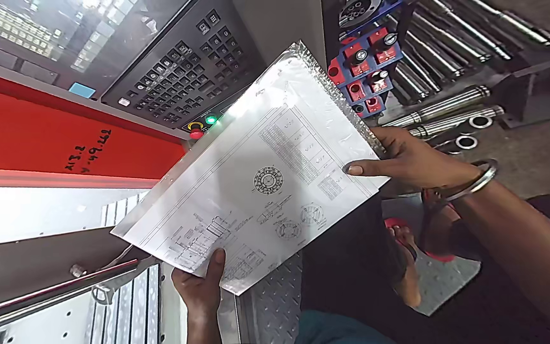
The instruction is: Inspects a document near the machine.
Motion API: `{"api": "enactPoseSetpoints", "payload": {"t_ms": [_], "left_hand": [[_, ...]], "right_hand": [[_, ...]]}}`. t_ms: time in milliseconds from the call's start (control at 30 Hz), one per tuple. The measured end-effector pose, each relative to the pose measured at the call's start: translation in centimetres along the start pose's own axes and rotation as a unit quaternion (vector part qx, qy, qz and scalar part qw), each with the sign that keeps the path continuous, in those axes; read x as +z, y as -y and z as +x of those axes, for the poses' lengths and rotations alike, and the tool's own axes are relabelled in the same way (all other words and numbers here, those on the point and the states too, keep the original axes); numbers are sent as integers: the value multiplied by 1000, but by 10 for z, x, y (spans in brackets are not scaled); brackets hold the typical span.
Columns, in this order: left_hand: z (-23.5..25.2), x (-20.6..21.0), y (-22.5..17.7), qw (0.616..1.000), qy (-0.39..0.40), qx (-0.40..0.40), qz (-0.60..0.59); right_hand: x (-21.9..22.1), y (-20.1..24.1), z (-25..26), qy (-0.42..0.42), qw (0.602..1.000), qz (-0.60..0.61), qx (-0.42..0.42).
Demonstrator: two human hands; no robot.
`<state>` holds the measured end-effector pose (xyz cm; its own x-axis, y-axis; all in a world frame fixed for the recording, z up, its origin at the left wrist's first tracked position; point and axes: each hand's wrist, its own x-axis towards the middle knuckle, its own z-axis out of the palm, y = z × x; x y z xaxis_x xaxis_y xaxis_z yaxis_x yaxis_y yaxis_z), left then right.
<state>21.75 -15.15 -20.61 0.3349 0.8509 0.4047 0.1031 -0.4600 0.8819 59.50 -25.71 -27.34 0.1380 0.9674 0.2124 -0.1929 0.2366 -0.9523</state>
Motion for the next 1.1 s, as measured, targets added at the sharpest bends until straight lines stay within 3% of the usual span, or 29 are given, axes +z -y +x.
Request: {"api": "enactPoseSetpoints", "payload": {"t_ms": [1100], "left_hand": [[-1, 1, 0, 1000, 15, 11, -15]], "right_hand": [[1, -1, 0, 4, 1000, 10, 1]]}}
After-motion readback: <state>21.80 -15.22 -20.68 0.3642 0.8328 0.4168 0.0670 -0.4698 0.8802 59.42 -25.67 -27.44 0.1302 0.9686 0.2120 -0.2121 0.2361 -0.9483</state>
